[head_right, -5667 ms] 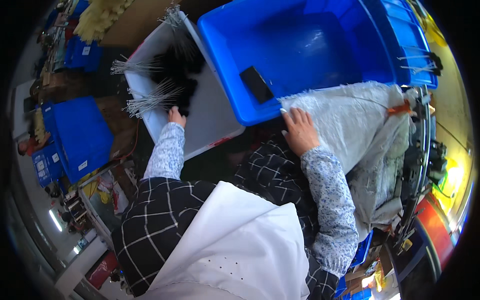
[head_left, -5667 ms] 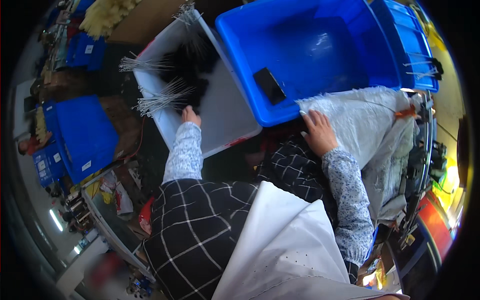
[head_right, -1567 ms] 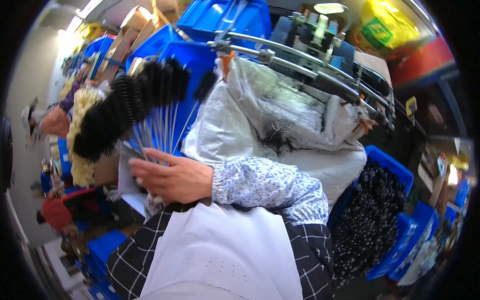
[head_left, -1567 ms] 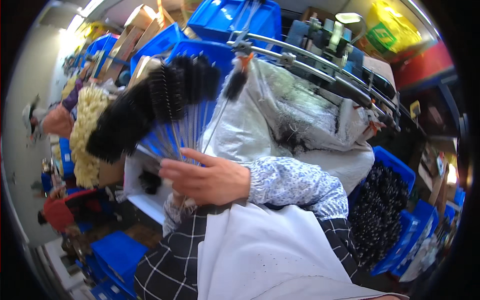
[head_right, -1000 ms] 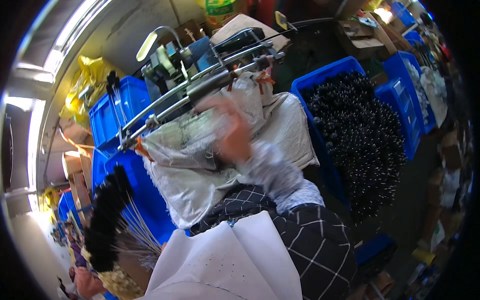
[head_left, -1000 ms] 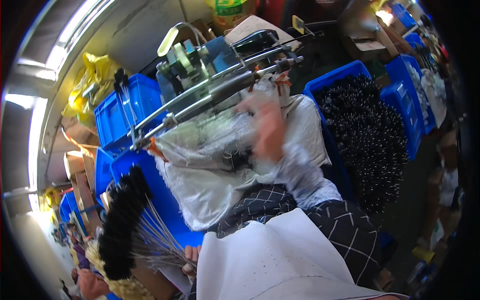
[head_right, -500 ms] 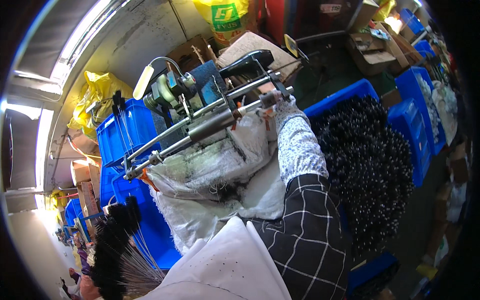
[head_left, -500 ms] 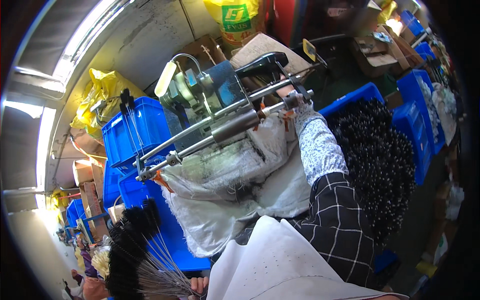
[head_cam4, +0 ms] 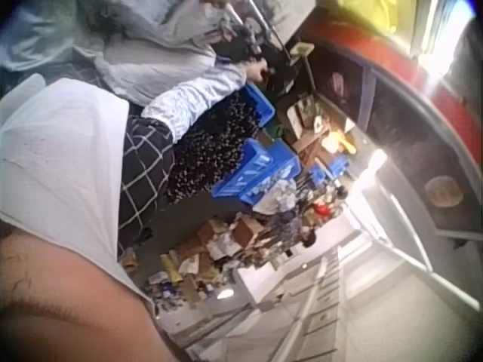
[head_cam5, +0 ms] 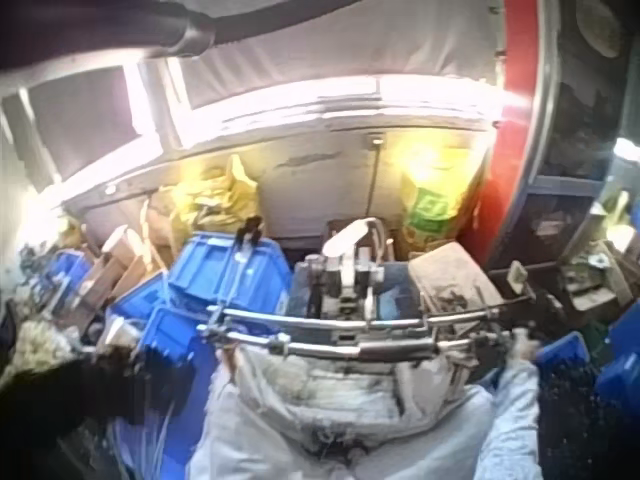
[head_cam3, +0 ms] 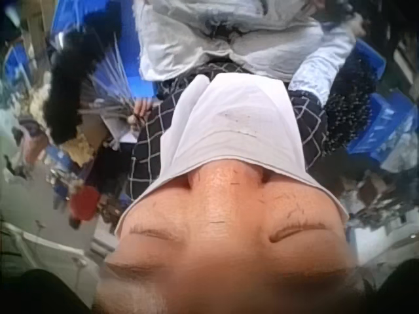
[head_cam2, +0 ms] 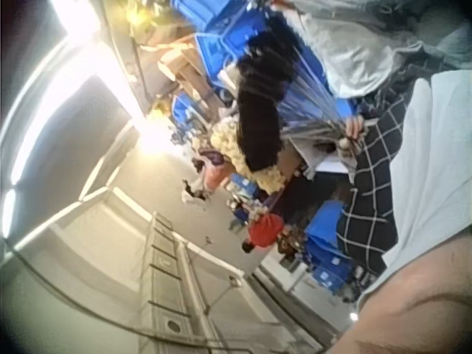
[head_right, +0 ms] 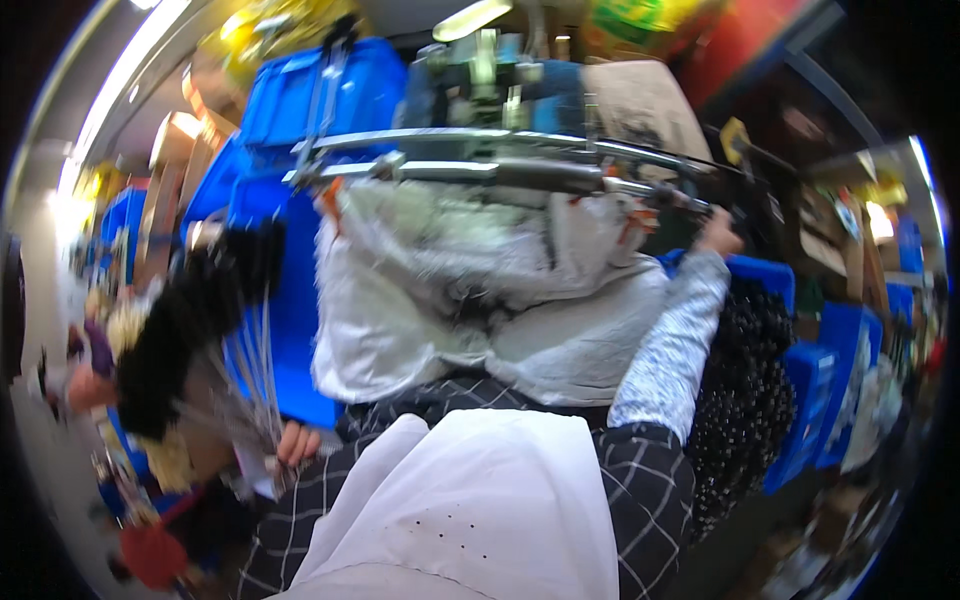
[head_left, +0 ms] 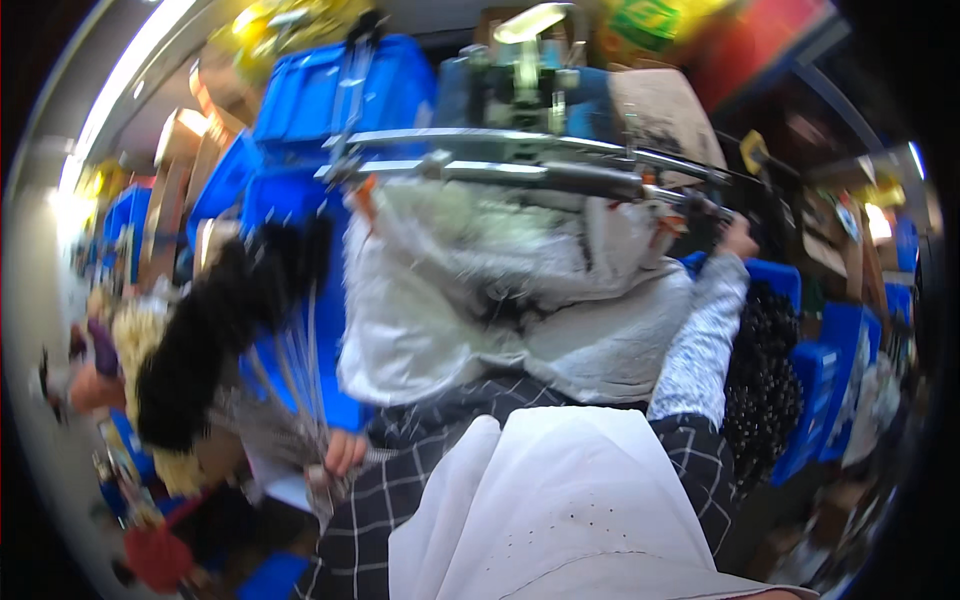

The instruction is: Assembling industrial brushes using a manufacturing machine and a hair dryer to shape the bristles.

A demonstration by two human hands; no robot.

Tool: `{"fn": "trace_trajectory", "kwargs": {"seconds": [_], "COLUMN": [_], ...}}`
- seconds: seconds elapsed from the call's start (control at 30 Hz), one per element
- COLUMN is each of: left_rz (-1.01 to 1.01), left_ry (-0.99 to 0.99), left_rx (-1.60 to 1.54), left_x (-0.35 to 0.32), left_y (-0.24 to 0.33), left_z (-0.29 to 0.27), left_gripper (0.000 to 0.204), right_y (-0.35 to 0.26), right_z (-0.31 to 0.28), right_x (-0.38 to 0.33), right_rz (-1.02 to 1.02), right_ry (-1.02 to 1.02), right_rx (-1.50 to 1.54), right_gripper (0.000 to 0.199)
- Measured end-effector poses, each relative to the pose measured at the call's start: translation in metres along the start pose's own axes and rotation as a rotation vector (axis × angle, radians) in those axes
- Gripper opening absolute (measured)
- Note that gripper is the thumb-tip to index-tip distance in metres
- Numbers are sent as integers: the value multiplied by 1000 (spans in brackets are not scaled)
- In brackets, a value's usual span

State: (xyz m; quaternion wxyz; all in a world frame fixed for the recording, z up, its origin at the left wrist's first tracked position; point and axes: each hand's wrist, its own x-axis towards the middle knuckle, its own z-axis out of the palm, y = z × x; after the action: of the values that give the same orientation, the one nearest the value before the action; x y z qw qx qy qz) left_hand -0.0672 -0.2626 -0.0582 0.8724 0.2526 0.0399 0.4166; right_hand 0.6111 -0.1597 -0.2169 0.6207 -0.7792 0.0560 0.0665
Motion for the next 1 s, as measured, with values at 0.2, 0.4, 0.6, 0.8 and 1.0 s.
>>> {"fn": "trace_trajectory", "kwargs": {"seconds": [0.2, 0.4, 0.6, 0.8, 1.0], "left_rz": [-106, 13, -87, -68, -9], "left_ry": [-122, -6, -87, -96, -55], "left_rx": [93, 209, 309, 222, 182], "left_x": [17, -17, -18, -23, -46], "left_y": [19, 26, 37, 30, 29], "left_z": [0, 14, 19, 12, 8], "left_gripper": [18, 23, 31, 37, 42], "right_y": [-82, -150, -137, -133, -141], "right_z": [-116, -176, -164, -143, -116], "right_x": [-70, -199, -255, -286, -323], "right_rz": [-406, -693, -1381, -1024, -364], "right_ry": [249, -84, -587, -947, -1253], "right_rx": [461, 165, -277, -83, 381], "right_gripper": [18, 25, 33, 43, 46]}}
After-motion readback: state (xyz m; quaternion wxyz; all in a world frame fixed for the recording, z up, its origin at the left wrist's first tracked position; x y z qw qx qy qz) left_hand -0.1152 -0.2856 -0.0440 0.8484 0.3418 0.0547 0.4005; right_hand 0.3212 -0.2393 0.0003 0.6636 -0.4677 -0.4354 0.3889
